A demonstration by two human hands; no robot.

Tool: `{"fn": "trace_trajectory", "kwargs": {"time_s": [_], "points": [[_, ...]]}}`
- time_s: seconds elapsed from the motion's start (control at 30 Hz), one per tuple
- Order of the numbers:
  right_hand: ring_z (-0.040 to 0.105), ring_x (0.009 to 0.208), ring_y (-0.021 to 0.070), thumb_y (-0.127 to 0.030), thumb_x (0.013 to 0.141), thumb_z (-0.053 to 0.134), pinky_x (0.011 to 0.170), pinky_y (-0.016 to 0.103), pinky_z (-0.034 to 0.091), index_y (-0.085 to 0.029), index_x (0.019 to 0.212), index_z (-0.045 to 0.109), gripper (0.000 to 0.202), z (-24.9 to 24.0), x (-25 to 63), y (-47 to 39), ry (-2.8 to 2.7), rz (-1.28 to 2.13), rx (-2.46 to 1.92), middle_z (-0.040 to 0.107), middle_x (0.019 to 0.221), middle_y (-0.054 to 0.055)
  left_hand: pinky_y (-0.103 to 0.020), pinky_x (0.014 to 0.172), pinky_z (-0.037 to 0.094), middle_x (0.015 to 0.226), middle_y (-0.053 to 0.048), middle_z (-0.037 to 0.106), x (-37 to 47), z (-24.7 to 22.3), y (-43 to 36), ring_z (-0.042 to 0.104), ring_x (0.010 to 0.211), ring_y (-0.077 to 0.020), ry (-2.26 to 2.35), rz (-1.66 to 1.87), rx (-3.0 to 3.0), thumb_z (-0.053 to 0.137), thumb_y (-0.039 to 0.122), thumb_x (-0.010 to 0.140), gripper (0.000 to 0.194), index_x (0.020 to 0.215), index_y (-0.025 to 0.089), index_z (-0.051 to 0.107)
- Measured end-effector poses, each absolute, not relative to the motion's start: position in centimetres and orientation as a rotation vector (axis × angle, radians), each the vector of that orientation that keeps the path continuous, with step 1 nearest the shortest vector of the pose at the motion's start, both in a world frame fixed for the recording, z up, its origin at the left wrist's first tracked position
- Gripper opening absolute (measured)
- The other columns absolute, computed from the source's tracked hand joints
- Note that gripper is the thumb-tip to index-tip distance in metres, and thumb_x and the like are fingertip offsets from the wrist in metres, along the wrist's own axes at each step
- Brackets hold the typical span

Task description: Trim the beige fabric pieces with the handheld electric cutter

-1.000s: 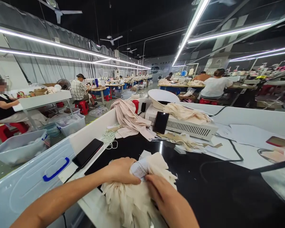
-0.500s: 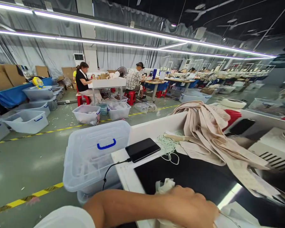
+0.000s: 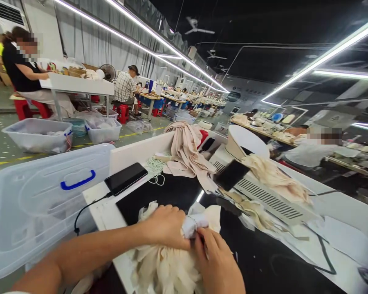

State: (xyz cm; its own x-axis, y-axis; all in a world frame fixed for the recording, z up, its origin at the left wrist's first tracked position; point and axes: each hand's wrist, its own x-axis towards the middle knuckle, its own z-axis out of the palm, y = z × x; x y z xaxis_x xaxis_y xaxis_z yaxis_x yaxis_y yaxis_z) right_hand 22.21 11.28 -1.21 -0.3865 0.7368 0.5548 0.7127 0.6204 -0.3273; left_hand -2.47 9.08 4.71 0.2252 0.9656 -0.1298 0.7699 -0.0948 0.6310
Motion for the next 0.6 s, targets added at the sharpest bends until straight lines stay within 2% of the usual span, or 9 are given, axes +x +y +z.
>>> {"fn": "trace_trajectory", "kwargs": {"time_s": [0.07,0.17,0.3,0.47,0.6], "points": [[0.094,0.095,0.0333,-0.079,0.122,0.064,0.08,0.038,0.078,-0.031,0.113,0.095,0.058,-1.0,22.0,10.8,-2.092,0.243,-1.192,0.097,0.113,0.014,-0.061,0.128,0.064,0.152,-0.026,0.087,-2.6,5.0,8.7,0.081,0.147,-0.0559,1.591,0.415,1.919,0.091,0.056,0.096,0.062,0.144,0.017,0.086],[0.093,0.09,0.0311,-0.083,0.118,0.07,0.079,0.034,0.075,-0.03,0.107,0.093,0.059,-0.3,22.0,10.2,-1.943,0.526,-1.261,0.096,0.107,0.01,-0.057,0.127,0.065,0.153,-0.025,0.084,-2.9,5.6,8.3,0.081,0.148,-0.0528,1.604,0.366,1.919,0.09,0.055,0.098,0.064,0.149,0.016,0.082],[0.08,0.077,0.0273,-0.088,0.113,0.072,0.072,0.033,0.069,-0.029,0.102,0.091,0.063,0.6,21.6,9.6,-1.723,0.795,-1.303,0.085,0.087,0.005,-0.053,0.125,0.066,0.155,-0.024,0.083,-3.2,6.5,8.3,0.082,0.148,-0.0496,1.59,0.291,1.929,0.09,0.051,0.1,0.062,0.149,0.014,0.082],[0.074,0.077,0.0259,-0.086,0.085,0.101,0.072,0.034,0.064,-0.026,0.097,0.093,0.061,1.1,20.4,9.3,-1.497,1.0,-1.314,0.083,0.088,0.004,-0.056,0.13,0.063,0.156,-0.024,0.085,-3.4,6.9,8.8,0.08,0.153,-0.0527,1.518,0.24,1.956,0.089,0.041,0.101,0.044,0.137,0.016,0.084],[0.056,0.06,0.0187,-0.085,0.076,0.108,0.054,0.031,0.049,-0.025,0.102,0.091,0.068,1.7,20.2,9.9,-1.197,1.099,-1.341,0.065,0.068,-0.003,-0.054,0.124,0.064,0.149,-0.018,0.09,-3.7,6.7,9.0,0.085,0.146,-0.0513,1.444,0.292,1.901,0.086,0.033,0.096,0.037,0.132,0.022,0.082]]}}
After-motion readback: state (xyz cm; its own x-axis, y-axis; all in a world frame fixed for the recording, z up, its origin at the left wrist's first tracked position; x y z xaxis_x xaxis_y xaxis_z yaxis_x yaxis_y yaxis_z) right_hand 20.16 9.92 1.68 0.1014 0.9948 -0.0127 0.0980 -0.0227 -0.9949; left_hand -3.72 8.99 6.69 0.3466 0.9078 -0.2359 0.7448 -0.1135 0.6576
